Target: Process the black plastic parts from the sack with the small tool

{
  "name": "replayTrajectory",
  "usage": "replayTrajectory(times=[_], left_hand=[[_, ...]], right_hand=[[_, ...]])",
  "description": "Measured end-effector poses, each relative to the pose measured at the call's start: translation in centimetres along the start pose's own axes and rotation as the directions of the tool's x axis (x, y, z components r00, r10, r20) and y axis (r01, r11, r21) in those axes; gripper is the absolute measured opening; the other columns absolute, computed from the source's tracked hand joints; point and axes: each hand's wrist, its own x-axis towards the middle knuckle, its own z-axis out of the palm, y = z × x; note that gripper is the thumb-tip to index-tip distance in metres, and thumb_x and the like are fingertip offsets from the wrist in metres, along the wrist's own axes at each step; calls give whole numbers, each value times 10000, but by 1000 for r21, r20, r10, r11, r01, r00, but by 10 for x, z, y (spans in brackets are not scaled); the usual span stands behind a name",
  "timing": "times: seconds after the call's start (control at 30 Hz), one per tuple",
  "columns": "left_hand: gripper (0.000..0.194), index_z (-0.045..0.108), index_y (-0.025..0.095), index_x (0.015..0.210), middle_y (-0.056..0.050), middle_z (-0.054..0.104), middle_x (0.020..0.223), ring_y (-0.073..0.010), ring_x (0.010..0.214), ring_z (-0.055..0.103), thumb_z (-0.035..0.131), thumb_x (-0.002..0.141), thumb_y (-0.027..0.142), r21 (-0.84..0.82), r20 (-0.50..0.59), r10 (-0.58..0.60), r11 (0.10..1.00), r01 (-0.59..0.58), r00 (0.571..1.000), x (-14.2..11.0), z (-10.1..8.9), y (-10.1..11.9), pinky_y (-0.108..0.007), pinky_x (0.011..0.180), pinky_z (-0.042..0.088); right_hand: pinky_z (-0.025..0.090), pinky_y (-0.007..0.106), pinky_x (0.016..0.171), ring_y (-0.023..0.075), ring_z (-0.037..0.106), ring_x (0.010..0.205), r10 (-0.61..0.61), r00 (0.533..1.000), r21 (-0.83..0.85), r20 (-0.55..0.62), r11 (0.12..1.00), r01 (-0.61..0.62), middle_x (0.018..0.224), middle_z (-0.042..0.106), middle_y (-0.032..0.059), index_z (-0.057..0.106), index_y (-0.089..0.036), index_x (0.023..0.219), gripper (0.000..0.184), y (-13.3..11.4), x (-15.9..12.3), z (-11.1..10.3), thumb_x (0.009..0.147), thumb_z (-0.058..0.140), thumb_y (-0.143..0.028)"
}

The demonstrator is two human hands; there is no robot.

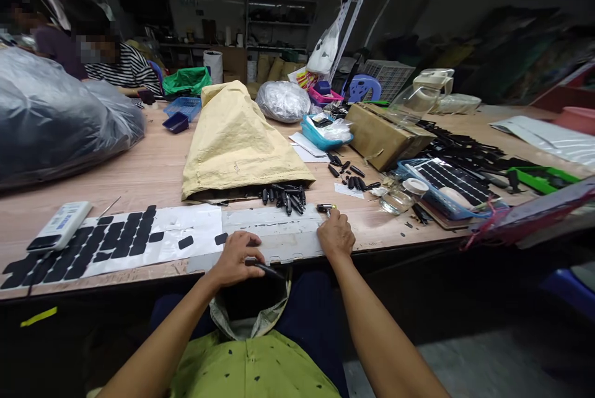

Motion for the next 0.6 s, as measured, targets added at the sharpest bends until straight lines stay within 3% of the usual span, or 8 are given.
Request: replayTrajectory(times=[0.17,0.27,0.37,0.47,0.6], left_hand=[[228,753,297,804,-1,452,1448,-353,1323,332,855,601,316,44,-15,-6,999,7,1000,-27,14,10,-526,1091,244],[213,739,273,805,-31,551,1338,-326,1260,419,832,619,314,-19,-75,-39,999,37,996,-23,12,16,-506,1064,309],[140,714,233,856,-54,671,1035,-245,1022,568,702,757,331,-157,-206,-177,977,146,962,0,2,20,-399,898,456],[173,695,206,898,-39,688,882,-181,792,603,598,828,330,-266,-347,-344,928,261,872,40,-9,19,-313,740,489],[160,700,207,879,-32,709,867,-187,814,629,589,818,305,-225,-398,-509,861,457,763,98,-15,11,-286,719,469]], right_hand=[[450,327,713,250,610,942,-5,1000,-3,1,1000,5,1083,568,157,497,-125,1221,317,1,-1,0,943,365,-203],[444,322,708,246,609,937,-6,1000,-6,0,1000,6,1083,566,160,503,-125,1211,308,1,-1,0,951,361,-210],[435,317,708,243,604,938,-9,1000,-4,-7,1000,9,1082,565,160,497,-122,1224,316,1,-2,1,956,358,-213],[430,318,702,248,599,939,-14,1000,-8,-17,1000,14,1077,565,159,489,-116,1241,330,1,-1,3,955,354,-208],[425,316,695,240,598,923,-20,1000,-19,-20,1000,20,1069,565,155,488,-117,1235,325,1,0,4,957,340,-198]])
